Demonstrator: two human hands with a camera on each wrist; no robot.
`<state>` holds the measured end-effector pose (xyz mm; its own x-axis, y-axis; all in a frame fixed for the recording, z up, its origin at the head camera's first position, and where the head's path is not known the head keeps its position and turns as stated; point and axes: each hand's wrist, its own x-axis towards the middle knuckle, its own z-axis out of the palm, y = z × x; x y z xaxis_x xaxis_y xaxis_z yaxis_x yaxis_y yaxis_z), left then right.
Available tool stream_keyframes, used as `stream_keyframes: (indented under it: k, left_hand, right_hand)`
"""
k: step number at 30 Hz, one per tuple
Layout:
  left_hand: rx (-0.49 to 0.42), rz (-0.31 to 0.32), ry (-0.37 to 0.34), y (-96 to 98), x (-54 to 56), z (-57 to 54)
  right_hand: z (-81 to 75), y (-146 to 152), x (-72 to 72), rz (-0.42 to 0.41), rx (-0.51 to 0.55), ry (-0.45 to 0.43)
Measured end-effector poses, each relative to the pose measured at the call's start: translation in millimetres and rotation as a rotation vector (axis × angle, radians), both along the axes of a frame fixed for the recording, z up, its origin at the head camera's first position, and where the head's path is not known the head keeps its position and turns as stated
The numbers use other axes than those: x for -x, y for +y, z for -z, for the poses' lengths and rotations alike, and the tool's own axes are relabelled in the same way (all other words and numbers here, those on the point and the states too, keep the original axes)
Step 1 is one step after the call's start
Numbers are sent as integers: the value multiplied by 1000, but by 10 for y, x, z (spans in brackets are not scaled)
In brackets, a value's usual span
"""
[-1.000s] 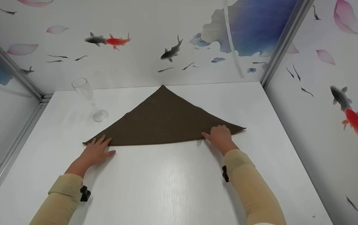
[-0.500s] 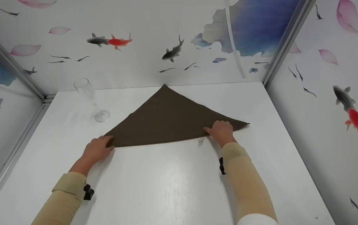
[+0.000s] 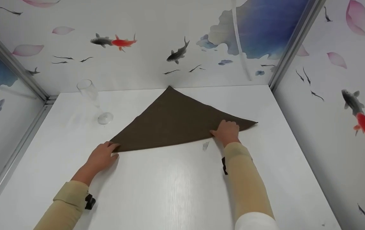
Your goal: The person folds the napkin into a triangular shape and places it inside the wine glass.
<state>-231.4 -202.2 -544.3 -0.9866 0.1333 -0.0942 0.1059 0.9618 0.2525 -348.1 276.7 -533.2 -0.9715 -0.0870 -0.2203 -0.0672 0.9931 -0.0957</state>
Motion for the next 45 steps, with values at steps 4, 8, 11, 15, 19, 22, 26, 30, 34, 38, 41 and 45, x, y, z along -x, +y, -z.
stream_keyframes:
  k: [4,8,11,15,19,22,26,30,34,38,41,45]
  left_hand:
    - [22,37,3,23,-30,-29]
    - [24,43,1,40,-34,-61]
    - [37,49,17,51,-32,-74]
    - [68,86,59,60,-30,-83]
    - [73,137,64,59,-18,-112]
    - [46,163,33,61,-6,-138]
    - [5,189,6,76,7,-158]
    - [-4,216,12,104,12,-179]
    - [-34,241,4,151,11,-193]
    - [-72,281,-30,193,10,-181]
    - [-75,310,-66,206,5,-181]
    - [-64,334,-94,197,8,-202]
  right_hand:
    - [19,17,34,-10,-17,13]
    - [35,37,46,-10,-15,12]
    - [31,50,41,-11,-10,0]
    - [25,73,33,-9,2,-17]
    - [43,103,50,-2,16,-23]
    - [56,122,80,4,22,-40]
    - [67,137,131,21,29,-55]
    - [86,132,148,27,64,-31]
    - [126,136,111,26,77,11]
    - [174,114,46,60,24,115]
    - [224,49,17,86,-30,186]
    - [270,-72,18,82,-44,226]
